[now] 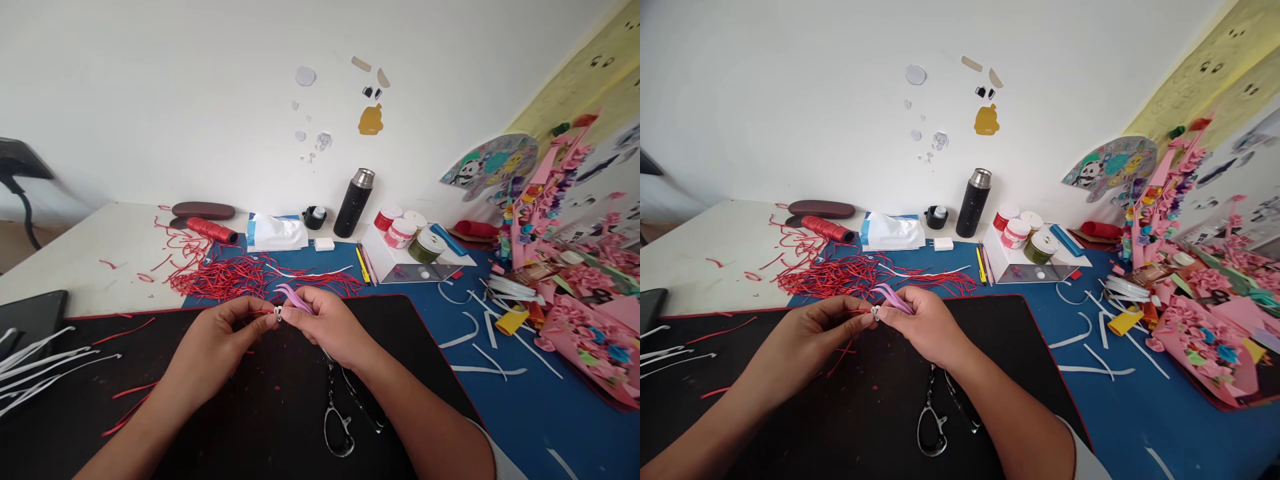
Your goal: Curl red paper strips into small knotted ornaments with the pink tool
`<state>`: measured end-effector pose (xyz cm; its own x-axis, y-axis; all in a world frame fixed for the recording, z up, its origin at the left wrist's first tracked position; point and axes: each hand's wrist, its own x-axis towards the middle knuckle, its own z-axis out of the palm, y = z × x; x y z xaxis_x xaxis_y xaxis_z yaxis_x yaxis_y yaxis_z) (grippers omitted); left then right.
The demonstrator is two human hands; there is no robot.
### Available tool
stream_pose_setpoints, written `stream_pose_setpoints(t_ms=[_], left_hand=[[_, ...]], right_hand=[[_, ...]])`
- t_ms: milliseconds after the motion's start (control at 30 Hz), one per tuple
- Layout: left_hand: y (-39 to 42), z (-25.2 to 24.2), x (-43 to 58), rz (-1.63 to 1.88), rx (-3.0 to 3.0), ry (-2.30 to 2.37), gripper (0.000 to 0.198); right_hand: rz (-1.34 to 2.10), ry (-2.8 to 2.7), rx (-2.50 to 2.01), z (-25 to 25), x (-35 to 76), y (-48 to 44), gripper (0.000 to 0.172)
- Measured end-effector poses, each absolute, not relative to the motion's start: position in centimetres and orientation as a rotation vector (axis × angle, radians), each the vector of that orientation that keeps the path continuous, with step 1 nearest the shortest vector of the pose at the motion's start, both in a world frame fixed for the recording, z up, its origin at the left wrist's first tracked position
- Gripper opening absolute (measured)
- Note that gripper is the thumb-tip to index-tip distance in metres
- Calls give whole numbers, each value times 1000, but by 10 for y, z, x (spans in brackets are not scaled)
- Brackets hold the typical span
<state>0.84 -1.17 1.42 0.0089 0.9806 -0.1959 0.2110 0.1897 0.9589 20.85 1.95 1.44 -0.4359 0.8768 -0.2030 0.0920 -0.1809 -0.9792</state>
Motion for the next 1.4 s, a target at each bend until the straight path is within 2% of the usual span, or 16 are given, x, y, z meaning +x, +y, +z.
stream_pose_setpoints(t_ms=[200, 433, 600, 1000, 1400], left_hand=[[-11, 13, 8, 924, 1251, 1446, 40], [-8, 6, 5, 972, 1075, 1276, 39], [-8, 9, 7, 969, 1092, 1252, 40], [-10, 7, 7, 963, 1129, 1260, 42], [-8, 9, 6, 964, 1121, 1225, 38]], right_hand=[[1684, -1469, -1135, 15, 208, 19, 36], [1894, -1259, -1002, 19, 207, 18, 43], [1929, -1252, -989, 18, 207, 18, 35], [2004, -1225, -955, 16, 208, 17, 28], [1991, -1157, -943, 19, 206, 17, 47]])
